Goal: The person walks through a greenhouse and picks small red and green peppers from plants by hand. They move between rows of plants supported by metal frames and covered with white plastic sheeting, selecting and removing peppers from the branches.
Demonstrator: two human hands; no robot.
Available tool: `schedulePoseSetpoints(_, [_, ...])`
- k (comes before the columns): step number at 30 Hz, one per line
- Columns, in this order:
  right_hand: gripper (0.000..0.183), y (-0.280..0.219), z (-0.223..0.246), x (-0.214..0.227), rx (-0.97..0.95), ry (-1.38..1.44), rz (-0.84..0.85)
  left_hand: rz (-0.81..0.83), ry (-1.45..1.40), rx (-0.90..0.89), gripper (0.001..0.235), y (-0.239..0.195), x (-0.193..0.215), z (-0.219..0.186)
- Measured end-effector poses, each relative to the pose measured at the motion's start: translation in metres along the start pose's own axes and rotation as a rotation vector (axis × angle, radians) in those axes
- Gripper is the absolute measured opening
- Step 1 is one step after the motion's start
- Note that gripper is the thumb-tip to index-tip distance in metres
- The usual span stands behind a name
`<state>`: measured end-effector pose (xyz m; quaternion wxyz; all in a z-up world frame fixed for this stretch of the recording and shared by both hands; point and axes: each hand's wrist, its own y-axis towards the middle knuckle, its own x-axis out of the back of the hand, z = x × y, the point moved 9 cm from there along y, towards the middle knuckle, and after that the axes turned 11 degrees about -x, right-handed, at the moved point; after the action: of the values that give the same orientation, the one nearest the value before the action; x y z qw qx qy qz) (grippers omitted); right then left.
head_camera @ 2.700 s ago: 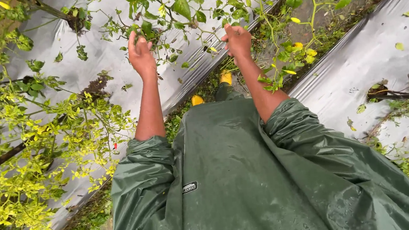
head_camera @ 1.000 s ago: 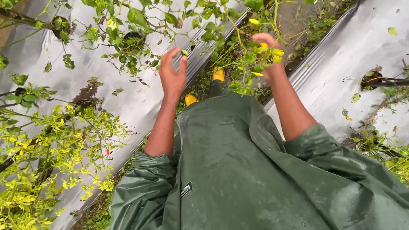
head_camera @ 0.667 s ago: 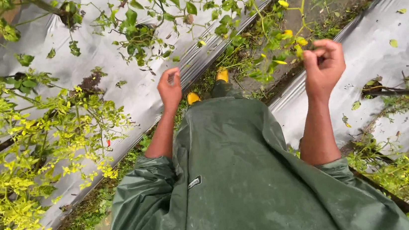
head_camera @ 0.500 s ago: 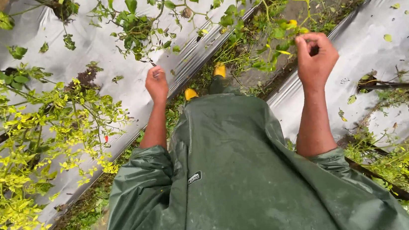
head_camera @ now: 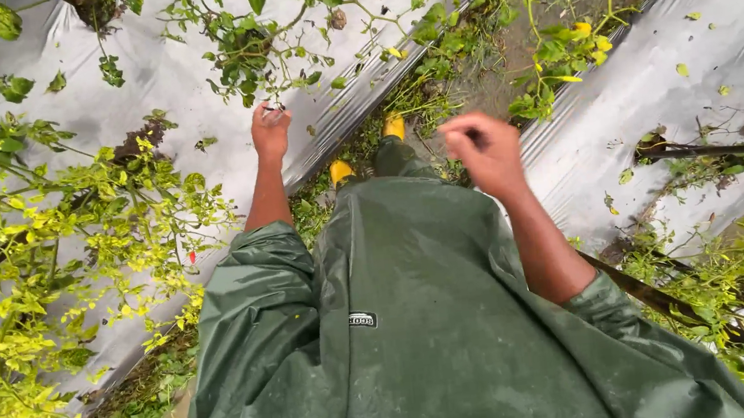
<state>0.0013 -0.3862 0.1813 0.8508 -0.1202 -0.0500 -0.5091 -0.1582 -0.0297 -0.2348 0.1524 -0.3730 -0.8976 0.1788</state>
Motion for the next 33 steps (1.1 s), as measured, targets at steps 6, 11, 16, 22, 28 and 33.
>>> schedulePoseSetpoints(6, [0.008, 0.065, -0.079, -0.128, -0.318, -0.040, 0.288, 0.069, -0.155, 0.106, 0.056, -0.012, -0.023, -0.028])
schedulePoseSetpoints(11, [0.011, 0.128, -0.149, -0.200, -0.090, -0.359, 0.264, -0.038, -0.210, 0.093, 0.045, -0.013, -0.013, -0.033])
schedulePoseSetpoints(16, [0.021, 0.166, -0.162, -0.234, -0.050, -0.580, 0.231, -0.088, -0.210, 0.081, 0.032, -0.026, 0.005, -0.055])
schedulePoseSetpoints(22, [0.036, 0.180, -0.194, -0.263, 0.029, -0.872, 0.361, -0.106, -0.254, 0.034, 0.017, -0.044, 0.022, -0.066])
schedulePoseSetpoints(28, [0.036, 0.169, -0.189, -0.262, -0.018, -0.862, 0.323, -0.092, 0.110, -0.020, 0.026, -0.062, 0.034, -0.055])
schedulePoseSetpoints(33, [0.021, 0.183, -0.251, -0.257, -0.056, -0.934, 0.260, -0.071, 0.230, -0.068, 0.055, -0.063, 0.016, -0.073])
